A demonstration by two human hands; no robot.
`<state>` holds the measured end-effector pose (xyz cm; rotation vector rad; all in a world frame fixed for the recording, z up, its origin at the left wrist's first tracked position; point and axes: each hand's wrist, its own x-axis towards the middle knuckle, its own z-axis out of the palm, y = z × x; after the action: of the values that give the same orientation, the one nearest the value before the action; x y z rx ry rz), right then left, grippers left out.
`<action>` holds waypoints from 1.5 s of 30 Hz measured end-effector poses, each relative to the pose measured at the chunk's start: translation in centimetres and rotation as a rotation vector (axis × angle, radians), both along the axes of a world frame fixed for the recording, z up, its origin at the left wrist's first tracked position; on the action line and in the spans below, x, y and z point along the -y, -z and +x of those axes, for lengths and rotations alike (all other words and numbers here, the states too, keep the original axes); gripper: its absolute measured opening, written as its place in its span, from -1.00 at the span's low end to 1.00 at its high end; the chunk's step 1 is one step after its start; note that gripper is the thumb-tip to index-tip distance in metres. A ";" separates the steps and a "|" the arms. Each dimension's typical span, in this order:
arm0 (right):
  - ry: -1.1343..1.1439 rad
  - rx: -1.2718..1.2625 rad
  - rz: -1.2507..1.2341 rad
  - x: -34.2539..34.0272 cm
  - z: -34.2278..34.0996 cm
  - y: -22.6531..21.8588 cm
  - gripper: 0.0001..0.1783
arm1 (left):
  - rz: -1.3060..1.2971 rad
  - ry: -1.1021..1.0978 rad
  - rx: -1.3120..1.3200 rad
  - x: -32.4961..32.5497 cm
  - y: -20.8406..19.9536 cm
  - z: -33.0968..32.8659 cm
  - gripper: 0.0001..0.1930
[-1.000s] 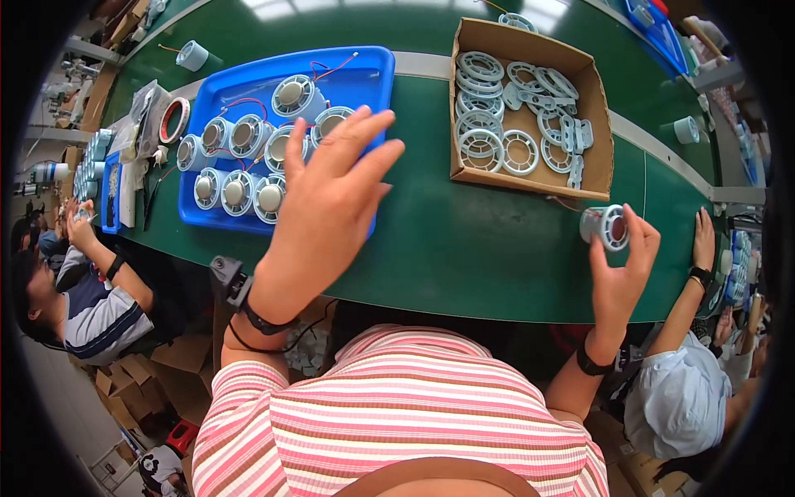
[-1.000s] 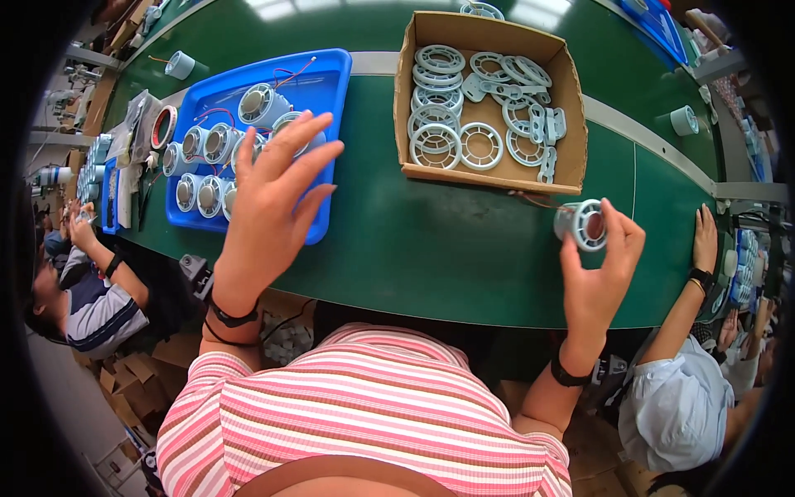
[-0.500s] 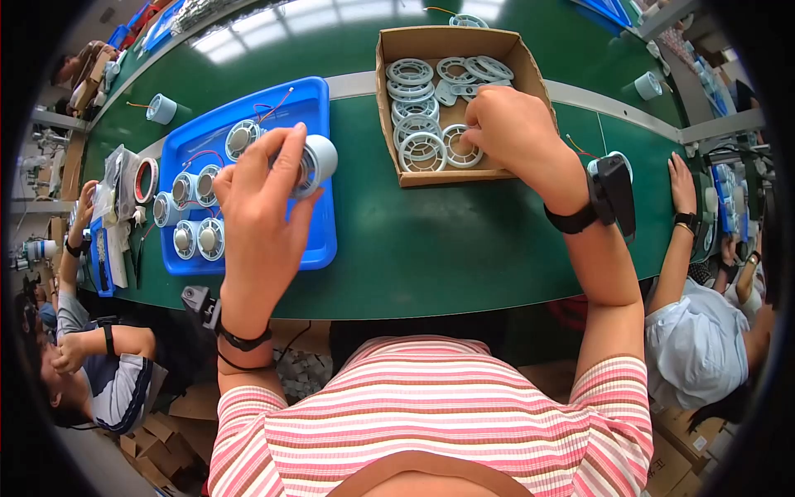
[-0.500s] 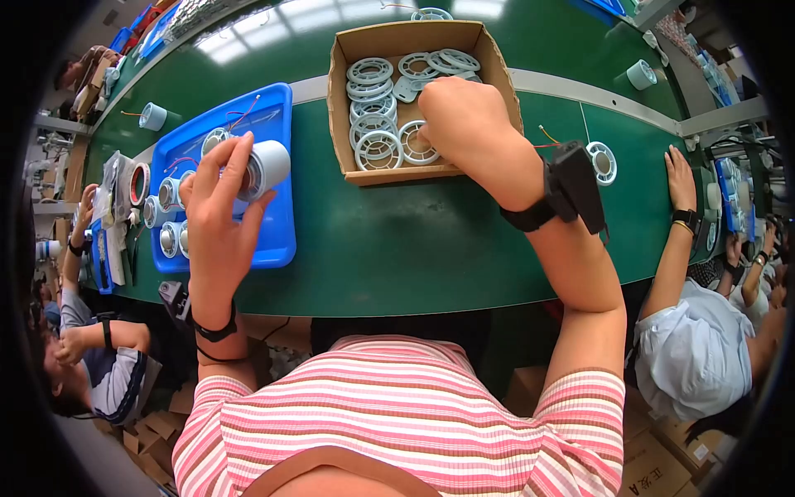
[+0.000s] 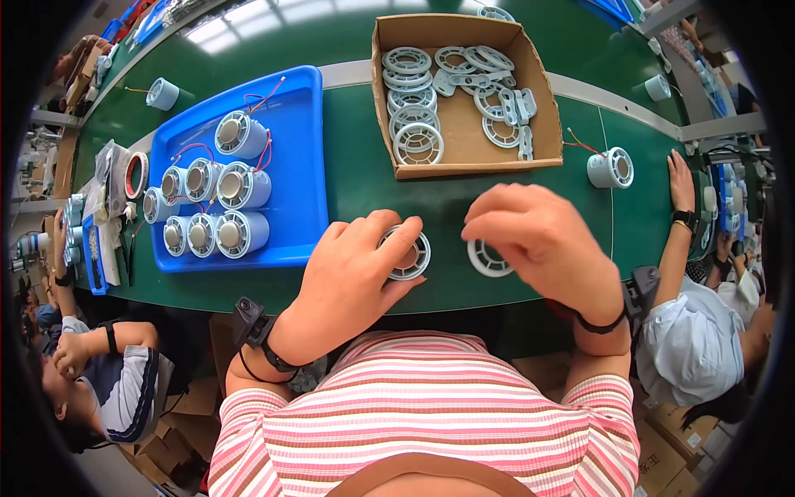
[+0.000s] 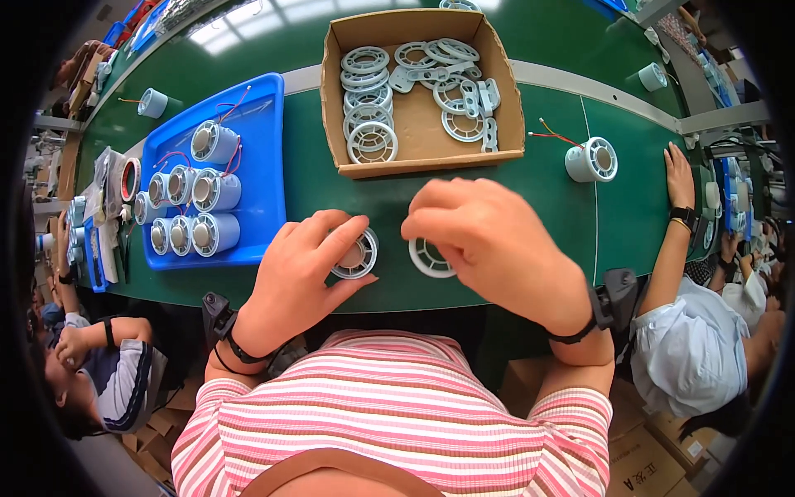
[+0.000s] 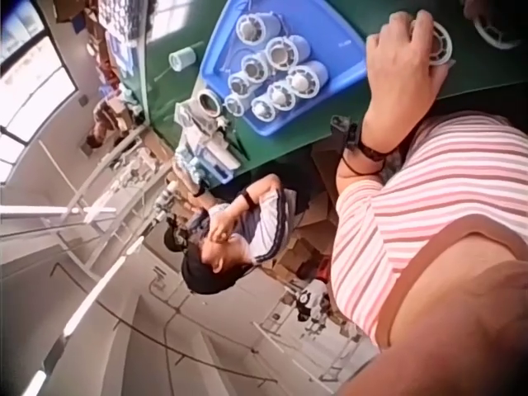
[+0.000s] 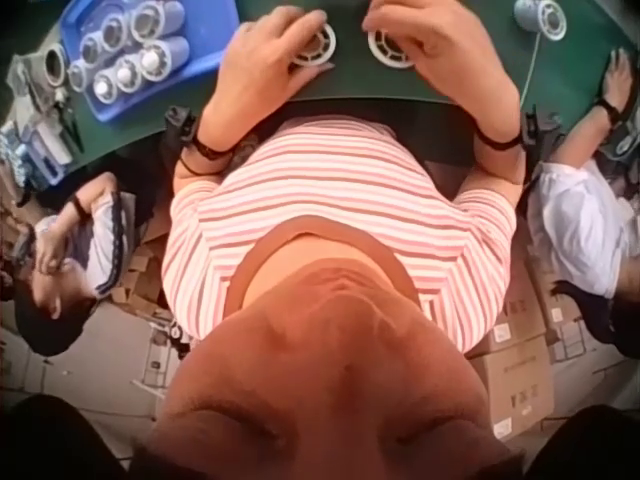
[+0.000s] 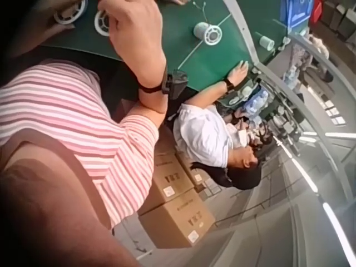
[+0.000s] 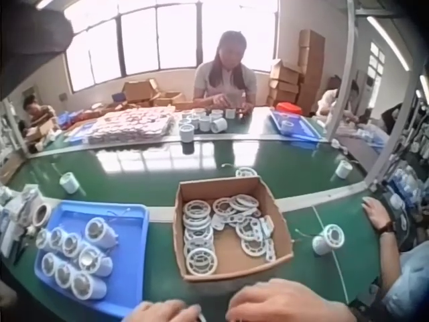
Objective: The person moves a blue tray and picks up a motor and a plastic ring. They fit the ring onto the motor by hand and place the assembled unit onto the blue tray, repeating the process several times.
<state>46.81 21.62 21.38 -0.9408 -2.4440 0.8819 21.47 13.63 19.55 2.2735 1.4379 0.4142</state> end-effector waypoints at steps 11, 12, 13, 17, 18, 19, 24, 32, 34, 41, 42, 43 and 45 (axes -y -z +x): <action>0.271 -0.128 0.002 4.7 0.4 6.1 -0.50 | -0.327 -0.226 0.436 1.2 1.7 1.2 -0.33; 0.349 -0.124 0.001 5.5 0.2 6.4 -0.42 | -0.327 -0.232 0.434 1.4 1.7 1.2 -0.33; 0.428 -0.120 -0.001 6.0 0.1 6.7 -0.34 | -0.415 -0.242 0.524 1.4 1.7 1.3 -0.32; 0.298 -0.114 0.025 5.5 0.2 7.5 -0.16 | -0.592 -0.243 0.729 1.1 2.2 1.4 -0.29; 0.291 -0.116 0.020 5.6 -0.1 7.3 -0.16 | -0.595 -0.216 0.755 0.9 2.4 1.4 -0.29; 0.317 -0.292 -0.102 6.0 -0.3 6.9 -0.17 | -0.596 -0.188 0.781 0.7 2.6 1.4 -0.28; 0.233 -0.499 -0.212 6.3 -2.7 4.8 -0.21 | -0.836 -0.279 1.058 0.1 3.8 2.3 -0.31; 0.155 -0.352 -0.206 6.0 -3.0 4.4 -0.23 | -0.835 -0.154 0.931 -0.4 4.0 1.8 -0.33; 0.158 -0.336 -0.247 5.9 -2.8 4.3 -0.23 | -0.856 -0.156 0.941 -0.4 3.8 1.7 -0.33; 0.143 -0.270 -0.202 5.7 -2.3 4.7 -0.28 | -1.131 -0.163 1.273 -1.0 3.6 0.8 -0.33; 0.143 -0.271 -0.202 5.7 -2.3 4.7 -0.28 | -1.215 -0.235 1.299 -1.2 2.9 0.8 -0.33; 0.142 -0.261 -0.191 5.7 -2.3 4.6 -0.28 | -1.299 -0.309 1.323 -1.3 2.5 0.8 -0.33; 0.139 -0.242 -0.170 5.6 -2.4 4.5 -0.28 | -1.298 -0.301 1.326 -1.4 3.1 0.7 -0.33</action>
<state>44.43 15.99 16.92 -0.9856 -2.1002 1.0980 22.13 15.04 16.50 0.4507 0.7881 0.6139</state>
